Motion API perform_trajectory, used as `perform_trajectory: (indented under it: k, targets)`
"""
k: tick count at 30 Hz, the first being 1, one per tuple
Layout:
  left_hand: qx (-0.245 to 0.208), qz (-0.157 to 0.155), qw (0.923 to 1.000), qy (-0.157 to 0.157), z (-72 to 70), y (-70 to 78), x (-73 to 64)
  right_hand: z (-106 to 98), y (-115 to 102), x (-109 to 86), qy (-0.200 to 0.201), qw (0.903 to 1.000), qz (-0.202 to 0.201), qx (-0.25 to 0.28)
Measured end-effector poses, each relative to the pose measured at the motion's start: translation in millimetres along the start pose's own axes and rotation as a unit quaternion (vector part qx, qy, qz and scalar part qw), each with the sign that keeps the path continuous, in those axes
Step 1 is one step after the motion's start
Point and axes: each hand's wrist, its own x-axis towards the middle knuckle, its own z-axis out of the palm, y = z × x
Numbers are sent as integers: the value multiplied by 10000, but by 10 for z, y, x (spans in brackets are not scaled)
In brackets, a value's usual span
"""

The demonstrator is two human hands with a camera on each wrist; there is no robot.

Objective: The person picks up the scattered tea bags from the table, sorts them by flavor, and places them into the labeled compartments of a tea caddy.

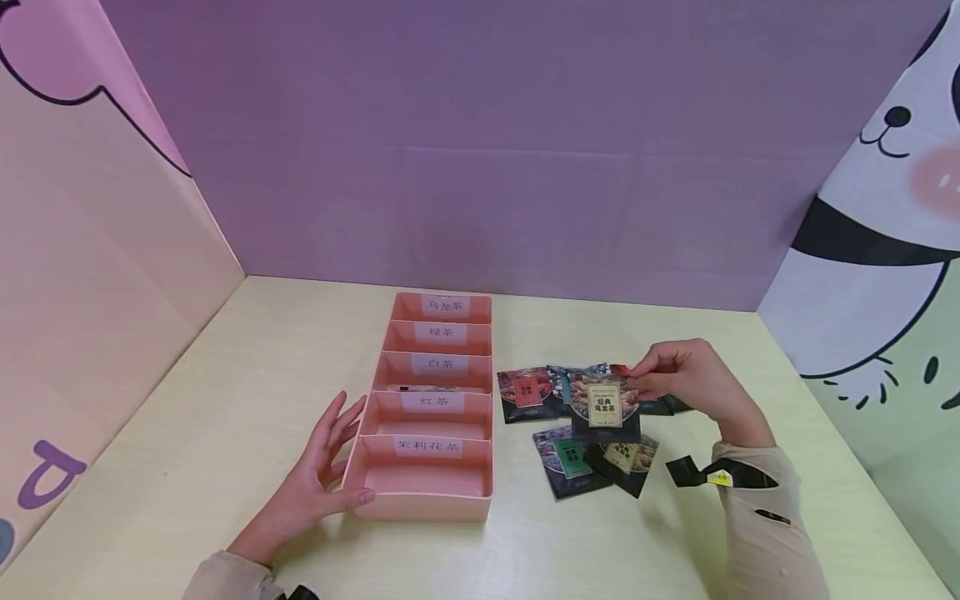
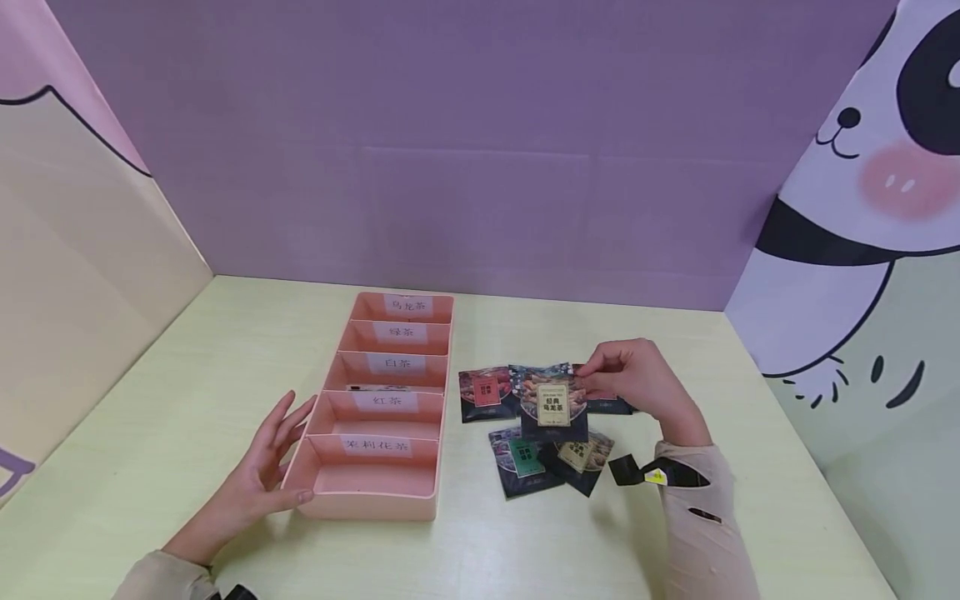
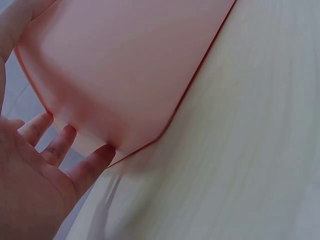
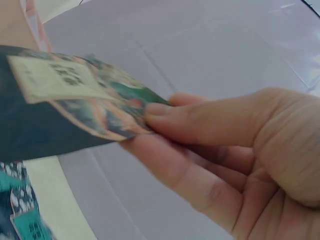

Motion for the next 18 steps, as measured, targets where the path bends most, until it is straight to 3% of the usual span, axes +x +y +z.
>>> perform_trajectory:
  k: [10,18]
  targets:
    - [60,-38,10000,40,0,3,-7,111,-139,181,926,9953,-287,33]
    - [40,-31,10000,22,-1,-3,-1,218,-192,322,1195,9903,-336,630]
